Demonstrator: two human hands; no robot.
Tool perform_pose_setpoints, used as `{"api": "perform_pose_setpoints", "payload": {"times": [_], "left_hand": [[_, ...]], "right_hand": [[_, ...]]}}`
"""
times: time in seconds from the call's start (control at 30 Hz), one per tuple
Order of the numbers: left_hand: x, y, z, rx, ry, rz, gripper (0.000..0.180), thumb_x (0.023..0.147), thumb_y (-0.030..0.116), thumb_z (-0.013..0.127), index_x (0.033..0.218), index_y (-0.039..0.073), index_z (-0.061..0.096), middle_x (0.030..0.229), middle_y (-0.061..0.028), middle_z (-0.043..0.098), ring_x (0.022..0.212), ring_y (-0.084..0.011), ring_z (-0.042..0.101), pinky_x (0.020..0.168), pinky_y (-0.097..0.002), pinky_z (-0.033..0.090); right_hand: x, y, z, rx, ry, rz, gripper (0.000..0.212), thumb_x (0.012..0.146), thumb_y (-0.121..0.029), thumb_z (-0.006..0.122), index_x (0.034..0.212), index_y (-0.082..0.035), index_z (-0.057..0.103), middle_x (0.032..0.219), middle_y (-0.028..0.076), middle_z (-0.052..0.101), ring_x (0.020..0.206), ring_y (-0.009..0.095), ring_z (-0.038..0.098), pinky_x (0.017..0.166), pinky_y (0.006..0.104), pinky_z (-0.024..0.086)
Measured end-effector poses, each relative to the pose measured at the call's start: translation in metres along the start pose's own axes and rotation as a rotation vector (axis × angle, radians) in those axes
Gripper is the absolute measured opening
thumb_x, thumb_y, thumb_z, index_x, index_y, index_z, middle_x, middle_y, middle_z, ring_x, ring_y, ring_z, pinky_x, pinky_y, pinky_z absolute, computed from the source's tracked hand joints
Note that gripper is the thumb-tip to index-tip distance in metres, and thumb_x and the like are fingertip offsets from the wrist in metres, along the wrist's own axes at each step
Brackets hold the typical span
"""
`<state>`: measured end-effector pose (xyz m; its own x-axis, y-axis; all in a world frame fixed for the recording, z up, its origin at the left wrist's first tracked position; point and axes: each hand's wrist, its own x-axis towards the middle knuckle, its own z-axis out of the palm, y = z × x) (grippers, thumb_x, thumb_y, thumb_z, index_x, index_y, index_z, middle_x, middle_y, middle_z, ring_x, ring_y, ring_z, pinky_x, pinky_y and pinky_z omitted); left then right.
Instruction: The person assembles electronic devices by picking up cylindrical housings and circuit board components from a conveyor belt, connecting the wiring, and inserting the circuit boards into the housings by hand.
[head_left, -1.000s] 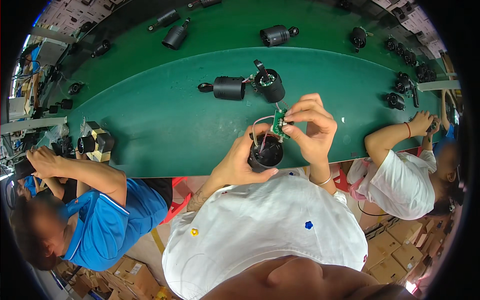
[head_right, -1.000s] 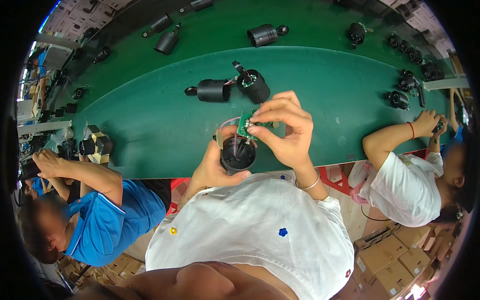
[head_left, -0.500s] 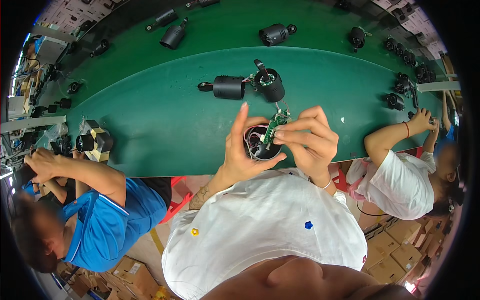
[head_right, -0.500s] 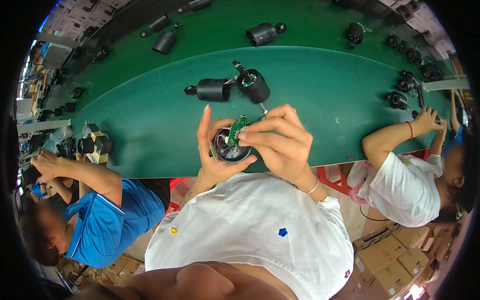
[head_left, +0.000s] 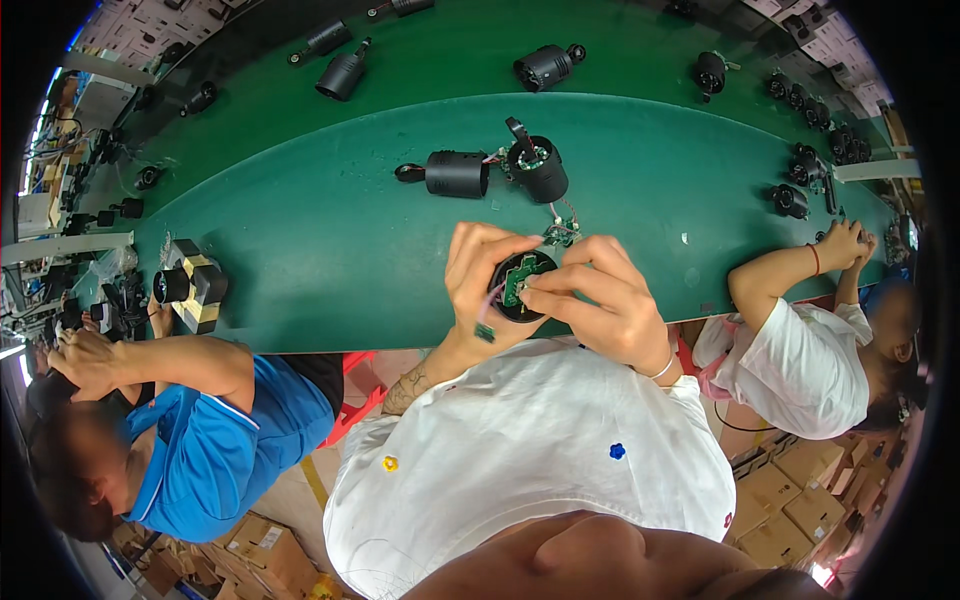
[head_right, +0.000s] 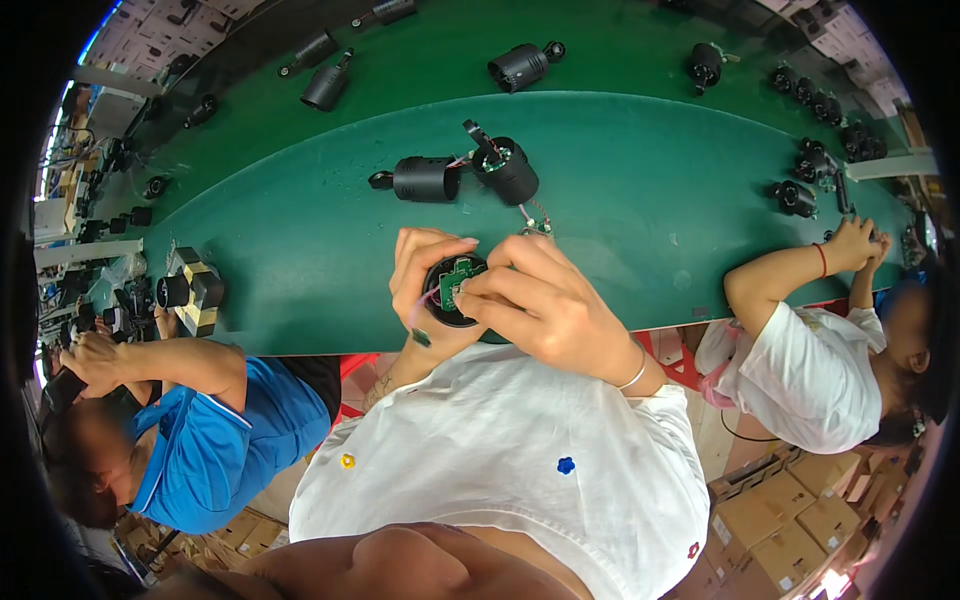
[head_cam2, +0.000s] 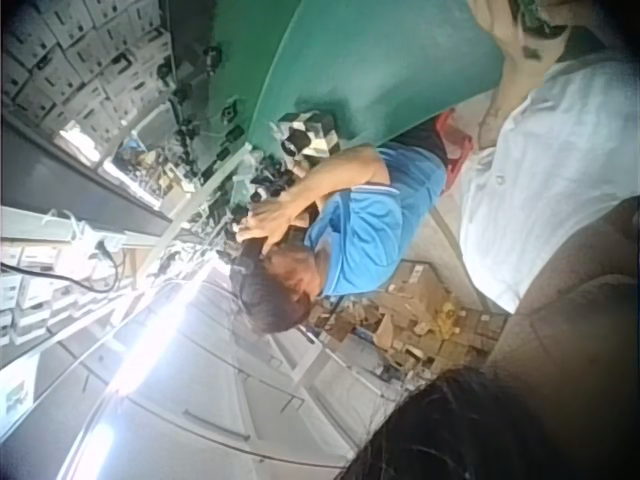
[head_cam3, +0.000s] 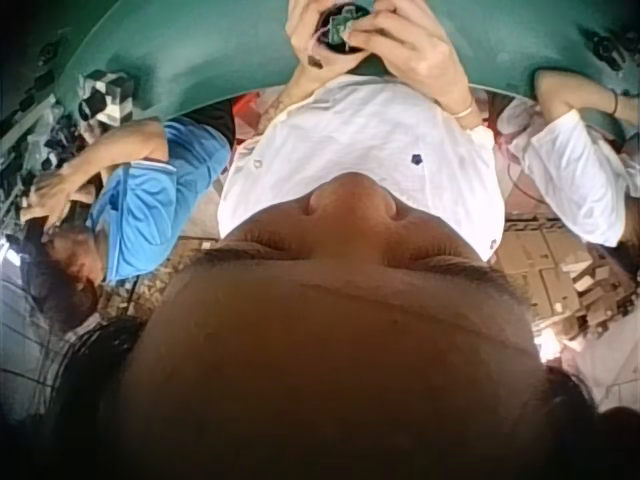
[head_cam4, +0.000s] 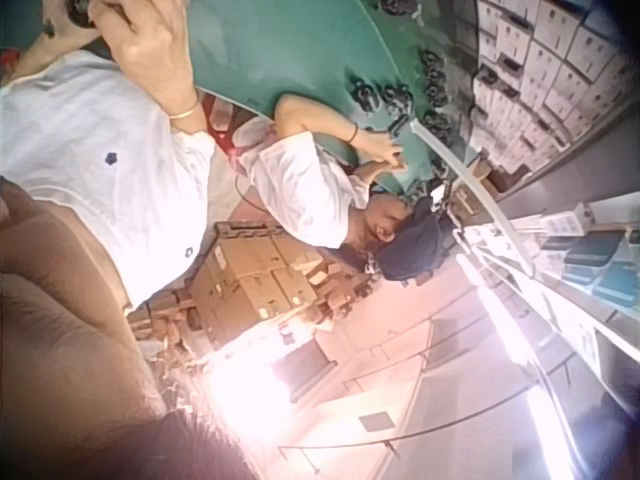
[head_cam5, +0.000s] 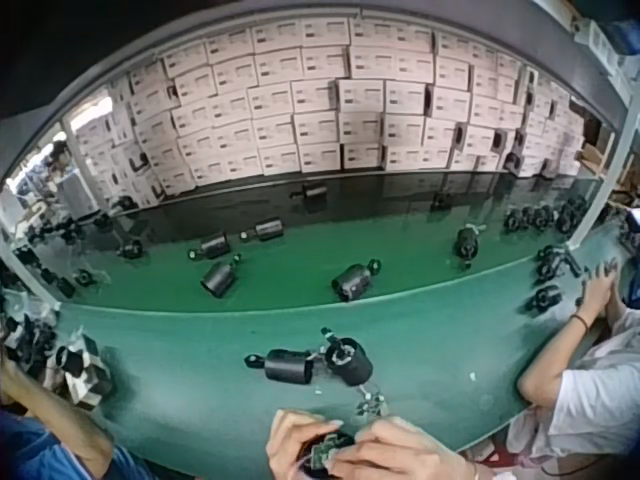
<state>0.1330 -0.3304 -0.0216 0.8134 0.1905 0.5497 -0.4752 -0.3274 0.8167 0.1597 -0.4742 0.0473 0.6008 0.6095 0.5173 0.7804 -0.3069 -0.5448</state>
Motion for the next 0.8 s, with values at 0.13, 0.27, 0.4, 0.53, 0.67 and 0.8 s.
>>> {"api": "perform_pose_setpoints", "payload": {"times": [0.13, 0.27, 0.4, 0.53, 0.67, 0.8], "left_hand": [[0.0, 0.005, 0.005, 0.062, 0.041, 0.026, 0.036, 0.064, 0.012, 0.073, 0.099, 0.005, 0.065, 0.085, -0.0048, 0.059, 0.079, -0.0212, 0.051, 0.071, -0.0323, 0.044], [-0.001, 0.004, 0.006, 0.136, 0.087, 0.075, 0.036, 0.065, 0.012, 0.072, 0.099, 0.005, 0.063, 0.086, -0.0063, 0.059, 0.079, -0.0224, 0.052, 0.072, -0.0345, 0.044], [-0.003, 0.002, 0.006, 0.183, 0.12, 0.11, 0.035, 0.066, 0.012, 0.071, 0.098, 0.004, 0.062, 0.086, -0.008, 0.059, 0.079, -0.0234, 0.052, 0.072, -0.0365, 0.045], [-0.003, 0.002, 0.007, 0.172, 0.122, 0.099, 0.033, 0.067, 0.012, 0.07, 0.098, 0.004, 0.061, 0.087, -0.0087, 0.059, 0.079, -0.0237, 0.052, 0.072, -0.0367, 0.045], [-0.001, 0.004, 0.005, 0.213, 0.118, 0.149, 0.033, 0.068, 0.009, 0.069, 0.099, 0.003, 0.061, 0.087, -0.0086, 0.058, 0.079, -0.0235, 0.052, 0.072, -0.0365, 0.044], [-0.001, 0.003, 0.003, 0.235, 0.084, 0.138, 0.034, 0.067, 0.007, 0.068, 0.1, 0.004, 0.062, 0.087, -0.0085, 0.059, 0.078, -0.0229, 0.051, 0.071, -0.0358, 0.044]], "right_hand": [[0.004, 0.0, -0.003, 0.015, -0.049, 0.051, 0.013, 0.069, 0.0, 0.072, 0.081, -0.003, 0.073, 0.085, 0.002, 0.067, 0.076, 0.019, 0.05, 0.07, 0.0283, 0.045], [0.004, -0.004, -0.001, -0.013, -0.014, 0.081, 0.013, 0.068, 0.001, 0.072, 0.081, -0.001, 0.072, 0.084, 0.003, 0.066, 0.075, 0.02, 0.05, 0.069, 0.0288, 0.045], [0.003, -0.005, 0.003, -0.029, 0.027, 0.101, 0.013, 0.068, 0.002, 0.072, 0.081, 0.0, 0.071, 0.083, 0.005, 0.064, 0.073, 0.02, 0.049, 0.067, 0.029, 0.045], [0.002, -0.002, 0.006, 0.029, -0.001, 0.111, 0.013, 0.068, 0.003, 0.072, 0.081, 0.001, 0.071, 0.081, 0.005, 0.064, 0.071, 0.02, 0.048, 0.066, 0.0289, 0.044], [0.002, 0.0, 0.007, 0.148, -0.003, 0.141, 0.012, 0.069, 0.004, 0.071, 0.08, 0.001, 0.071, 0.079, 0.005, 0.063, 0.07, 0.02, 0.046, 0.065, 0.0281, 0.043], [0.004, 0.005, 0.003, 0.195, -0.06, 0.18, 0.011, 0.069, 0.004, 0.071, 0.08, 0.001, 0.07, 0.079, 0.005, 0.063, 0.07, 0.019, 0.046, 0.065, 0.0275, 0.043]]}}
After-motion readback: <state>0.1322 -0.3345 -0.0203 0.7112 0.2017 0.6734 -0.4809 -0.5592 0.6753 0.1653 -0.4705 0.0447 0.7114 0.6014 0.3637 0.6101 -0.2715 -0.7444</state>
